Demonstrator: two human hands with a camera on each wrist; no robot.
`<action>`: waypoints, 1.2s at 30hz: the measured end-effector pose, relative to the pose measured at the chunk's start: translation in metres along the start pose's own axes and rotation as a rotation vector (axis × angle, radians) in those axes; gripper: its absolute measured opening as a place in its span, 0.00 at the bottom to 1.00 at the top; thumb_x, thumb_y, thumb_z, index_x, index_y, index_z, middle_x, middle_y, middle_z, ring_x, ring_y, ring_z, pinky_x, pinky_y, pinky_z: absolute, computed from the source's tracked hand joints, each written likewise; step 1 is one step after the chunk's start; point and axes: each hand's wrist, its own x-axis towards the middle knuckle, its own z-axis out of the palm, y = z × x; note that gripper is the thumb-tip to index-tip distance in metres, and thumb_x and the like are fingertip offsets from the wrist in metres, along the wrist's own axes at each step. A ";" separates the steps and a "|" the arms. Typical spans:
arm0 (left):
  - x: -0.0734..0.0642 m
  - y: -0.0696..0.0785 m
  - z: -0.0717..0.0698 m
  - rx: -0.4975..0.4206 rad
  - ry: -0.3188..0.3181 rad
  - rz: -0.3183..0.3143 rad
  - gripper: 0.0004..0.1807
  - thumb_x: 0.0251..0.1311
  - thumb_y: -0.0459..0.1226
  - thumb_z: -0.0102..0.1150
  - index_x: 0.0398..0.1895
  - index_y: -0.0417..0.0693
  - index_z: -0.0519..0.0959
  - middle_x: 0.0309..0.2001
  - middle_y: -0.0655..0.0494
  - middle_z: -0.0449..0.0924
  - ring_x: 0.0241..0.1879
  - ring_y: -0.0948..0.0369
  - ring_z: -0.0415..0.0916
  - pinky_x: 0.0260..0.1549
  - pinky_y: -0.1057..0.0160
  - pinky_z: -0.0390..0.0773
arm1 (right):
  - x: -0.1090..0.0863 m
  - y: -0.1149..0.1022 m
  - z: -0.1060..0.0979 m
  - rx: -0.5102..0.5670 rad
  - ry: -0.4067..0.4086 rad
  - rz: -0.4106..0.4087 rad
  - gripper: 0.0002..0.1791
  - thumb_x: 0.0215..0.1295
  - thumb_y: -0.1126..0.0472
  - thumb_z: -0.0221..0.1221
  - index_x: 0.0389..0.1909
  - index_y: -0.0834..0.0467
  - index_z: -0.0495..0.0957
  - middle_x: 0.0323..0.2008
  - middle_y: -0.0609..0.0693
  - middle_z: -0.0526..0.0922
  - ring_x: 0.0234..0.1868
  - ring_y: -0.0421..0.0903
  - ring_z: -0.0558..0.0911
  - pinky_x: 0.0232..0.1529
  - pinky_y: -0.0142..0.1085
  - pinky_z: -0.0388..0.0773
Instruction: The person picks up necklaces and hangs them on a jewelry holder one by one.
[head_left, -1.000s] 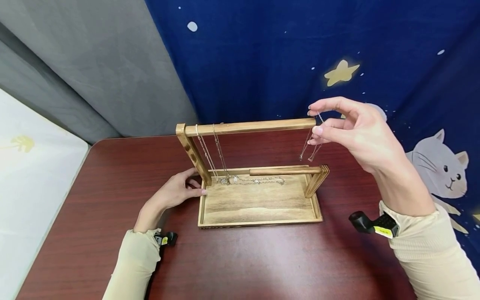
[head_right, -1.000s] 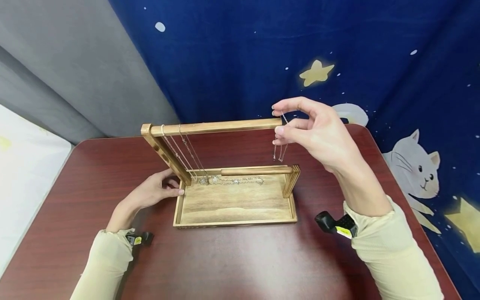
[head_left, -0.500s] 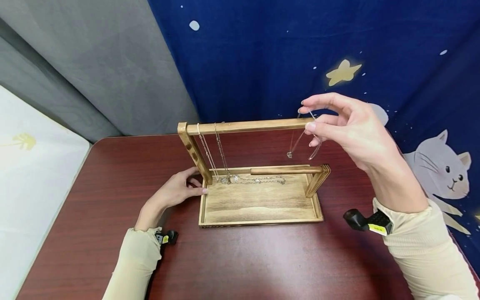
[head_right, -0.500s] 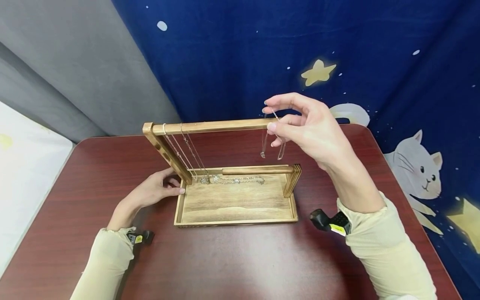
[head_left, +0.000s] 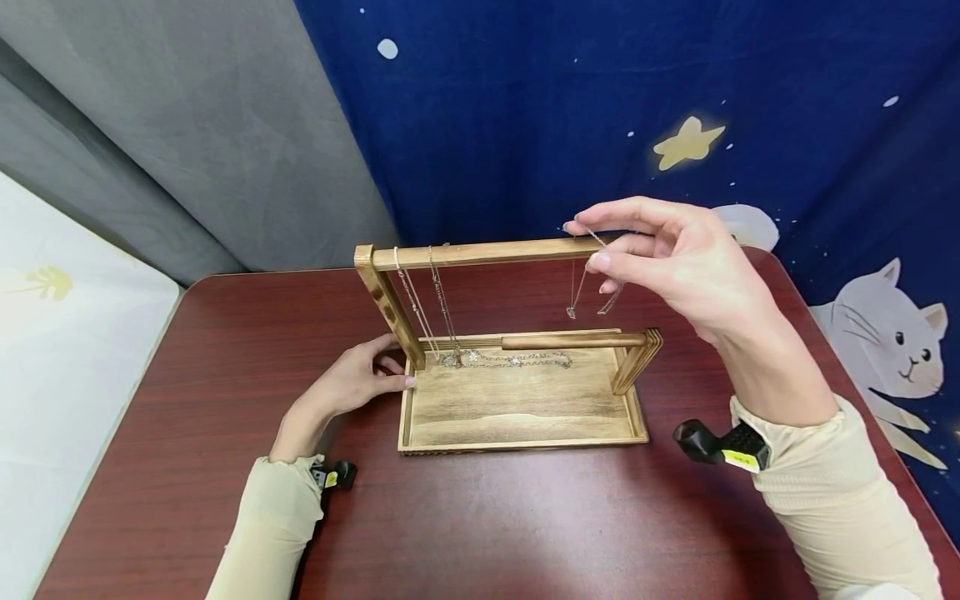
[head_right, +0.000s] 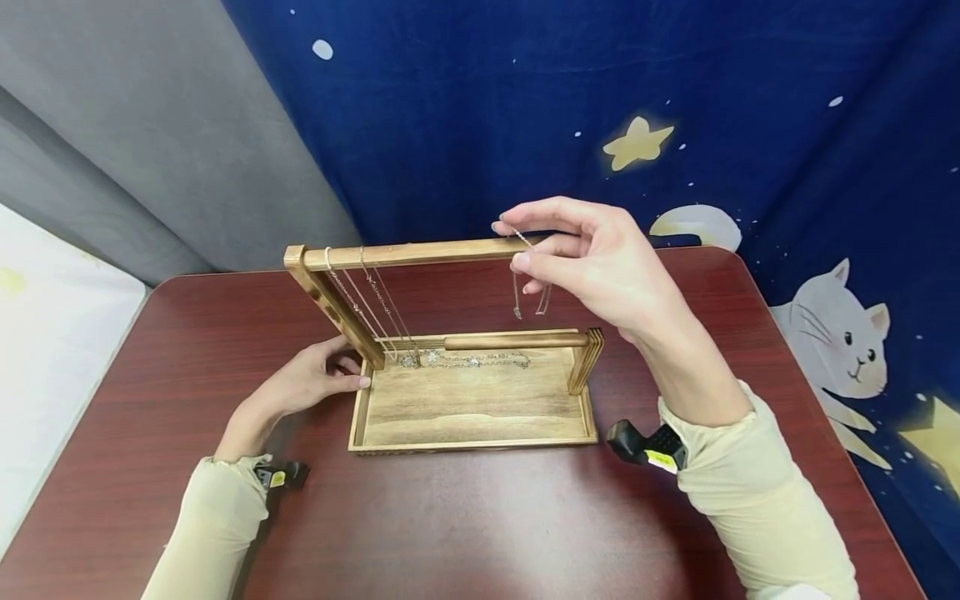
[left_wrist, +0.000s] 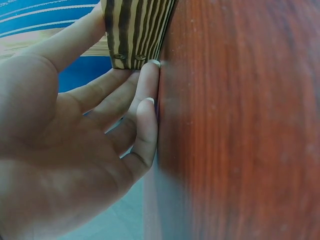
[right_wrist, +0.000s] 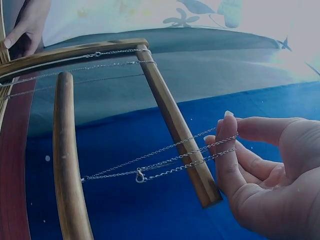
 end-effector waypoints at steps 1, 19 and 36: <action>0.000 0.000 0.000 0.001 0.000 0.000 0.42 0.58 0.45 0.71 0.71 0.36 0.64 0.40 0.49 0.84 0.39 0.58 0.80 0.42 0.58 0.76 | 0.000 0.000 0.001 0.002 -0.003 -0.002 0.19 0.62 0.73 0.65 0.54 0.67 0.80 0.52 0.58 0.84 0.37 0.49 0.86 0.33 0.34 0.82; -0.001 -0.001 0.001 -0.017 -0.001 0.008 0.41 0.59 0.44 0.71 0.71 0.36 0.64 0.41 0.48 0.84 0.40 0.58 0.80 0.40 0.60 0.77 | 0.008 -0.002 0.023 -0.065 -0.019 0.014 0.18 0.58 0.72 0.68 0.51 0.62 0.82 0.49 0.59 0.82 0.33 0.49 0.85 0.37 0.34 0.80; -0.001 0.001 0.001 -0.007 0.000 0.008 0.39 0.59 0.43 0.71 0.70 0.35 0.65 0.43 0.48 0.83 0.42 0.57 0.80 0.41 0.60 0.76 | 0.019 -0.003 0.047 -0.057 -0.069 0.038 0.16 0.57 0.73 0.68 0.47 0.67 0.78 0.42 0.61 0.81 0.37 0.51 0.85 0.39 0.39 0.82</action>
